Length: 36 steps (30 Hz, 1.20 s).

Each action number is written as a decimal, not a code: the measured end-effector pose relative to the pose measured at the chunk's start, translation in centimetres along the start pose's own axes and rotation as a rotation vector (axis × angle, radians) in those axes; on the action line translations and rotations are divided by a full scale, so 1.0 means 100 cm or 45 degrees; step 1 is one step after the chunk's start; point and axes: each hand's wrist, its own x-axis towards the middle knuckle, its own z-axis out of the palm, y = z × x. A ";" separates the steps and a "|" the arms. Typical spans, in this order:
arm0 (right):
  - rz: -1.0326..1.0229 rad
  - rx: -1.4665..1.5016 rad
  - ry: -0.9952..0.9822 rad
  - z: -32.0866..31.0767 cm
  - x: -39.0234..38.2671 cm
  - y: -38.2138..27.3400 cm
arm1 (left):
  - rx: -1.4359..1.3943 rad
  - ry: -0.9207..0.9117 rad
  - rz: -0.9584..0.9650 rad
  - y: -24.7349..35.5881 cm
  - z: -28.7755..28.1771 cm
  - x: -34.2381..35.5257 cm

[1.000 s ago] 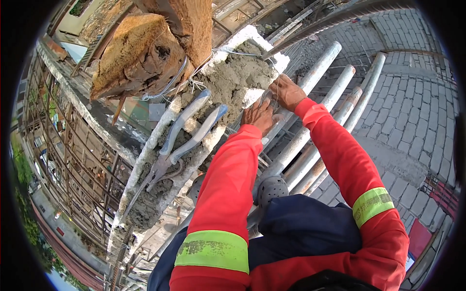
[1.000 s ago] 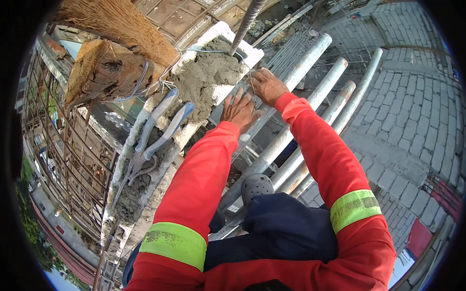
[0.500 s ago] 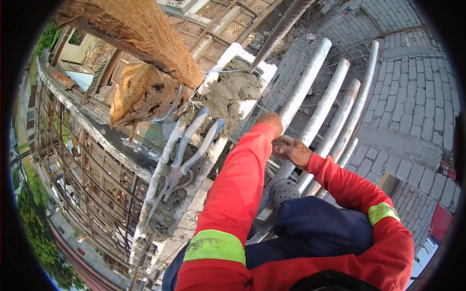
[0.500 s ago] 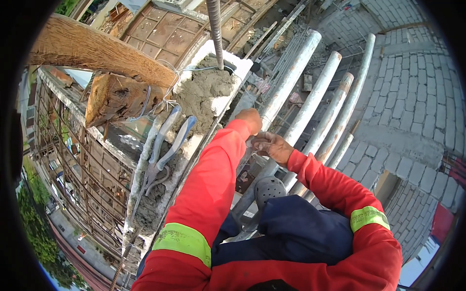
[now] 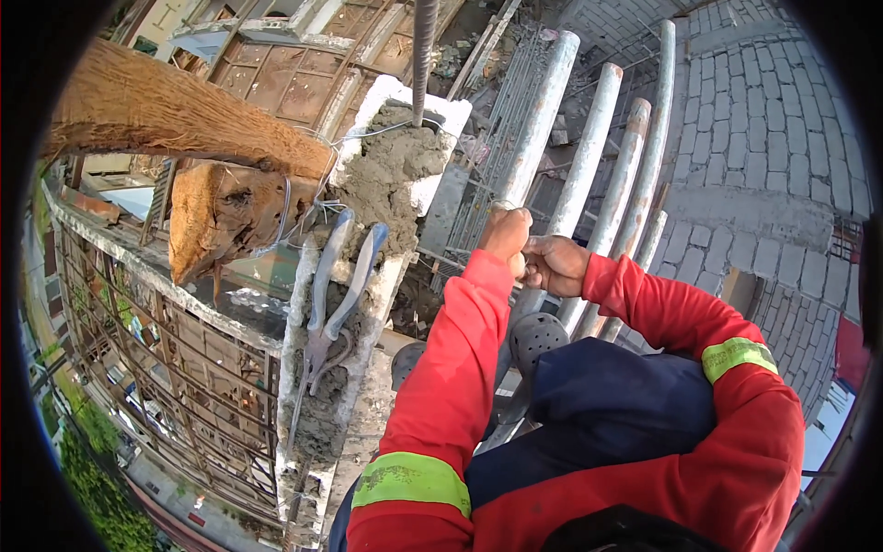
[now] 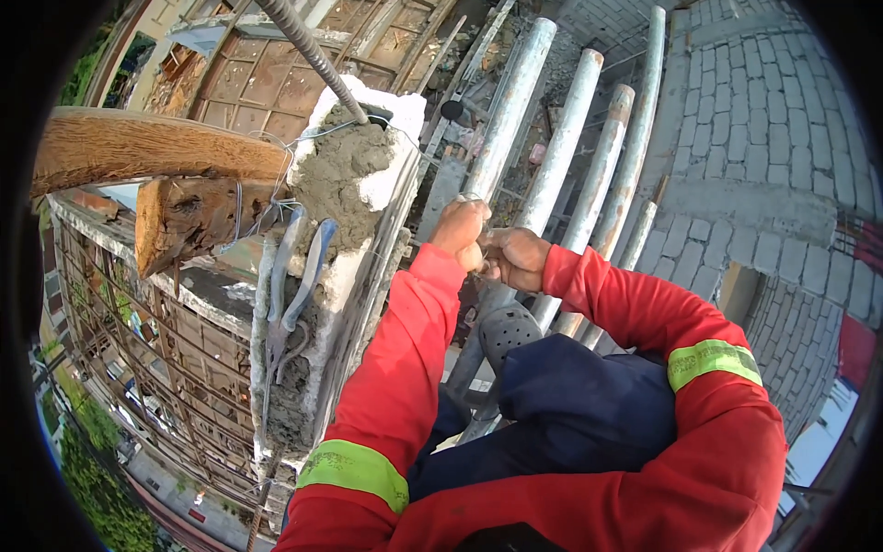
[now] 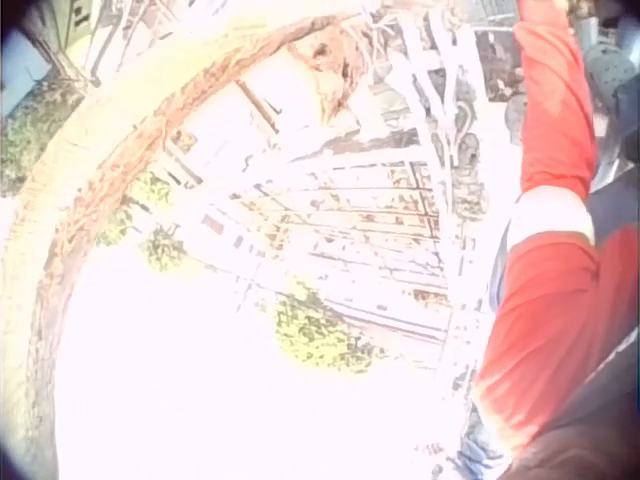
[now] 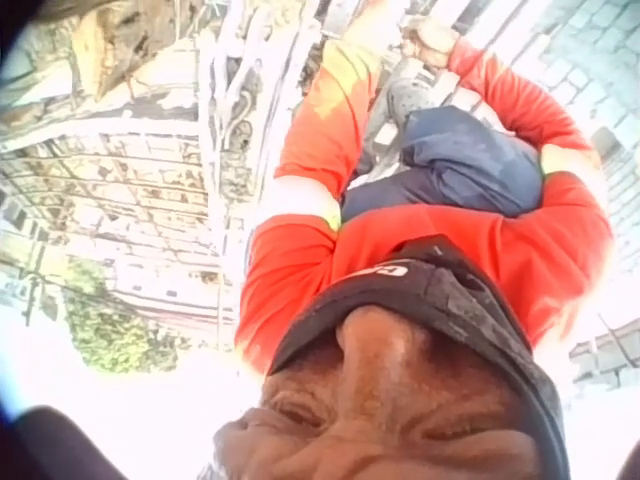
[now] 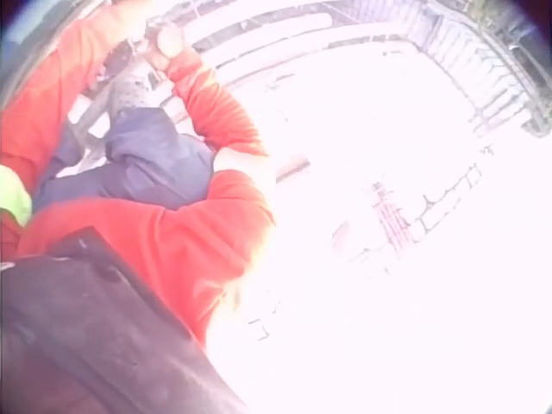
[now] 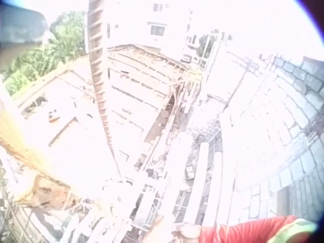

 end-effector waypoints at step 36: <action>-0.395 -2.167 0.228 0.022 0.153 -0.187 | 1.468 0.280 0.825 -0.057 -0.076 0.074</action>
